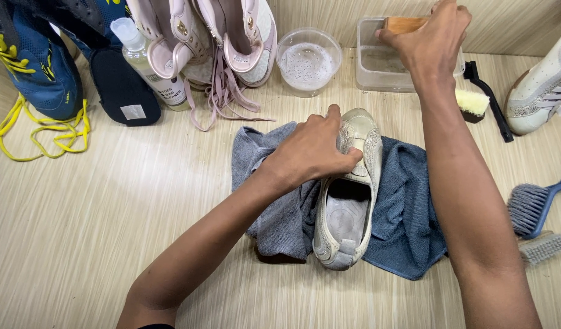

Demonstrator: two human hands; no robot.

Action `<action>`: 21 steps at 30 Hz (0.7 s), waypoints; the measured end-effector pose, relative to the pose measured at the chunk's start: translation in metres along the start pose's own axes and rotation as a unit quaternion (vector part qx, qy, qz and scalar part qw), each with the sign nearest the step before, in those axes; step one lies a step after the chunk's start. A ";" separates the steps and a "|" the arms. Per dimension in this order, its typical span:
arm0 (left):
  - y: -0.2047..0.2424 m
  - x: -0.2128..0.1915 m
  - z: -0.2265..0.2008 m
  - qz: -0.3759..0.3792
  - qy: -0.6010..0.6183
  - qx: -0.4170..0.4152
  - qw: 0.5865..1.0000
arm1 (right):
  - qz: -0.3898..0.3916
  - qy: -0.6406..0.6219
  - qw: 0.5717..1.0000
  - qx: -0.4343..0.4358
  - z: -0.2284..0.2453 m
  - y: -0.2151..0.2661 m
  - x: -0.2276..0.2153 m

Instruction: The person wipes the sole of a white sneaker with a gray cloth, then uses a wooden-handled brush to scrub the upper and sides of the shoe. The shoe is rotated to access different areas while cleaning.

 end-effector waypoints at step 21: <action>-0.009 -0.004 0.001 0.061 0.020 -0.054 0.996 | 0.026 0.039 0.998 0.044 -0.015 -0.001 0.007</action>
Point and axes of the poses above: each hand's wrist, its own y-axis away from the middle knuckle, its own x-axis out of the palm, z = x × y, the point moved 2 cm from there along -y, towards the middle knuckle, and after that the axes turned 4 degrees about y, right-handed, at the moved point
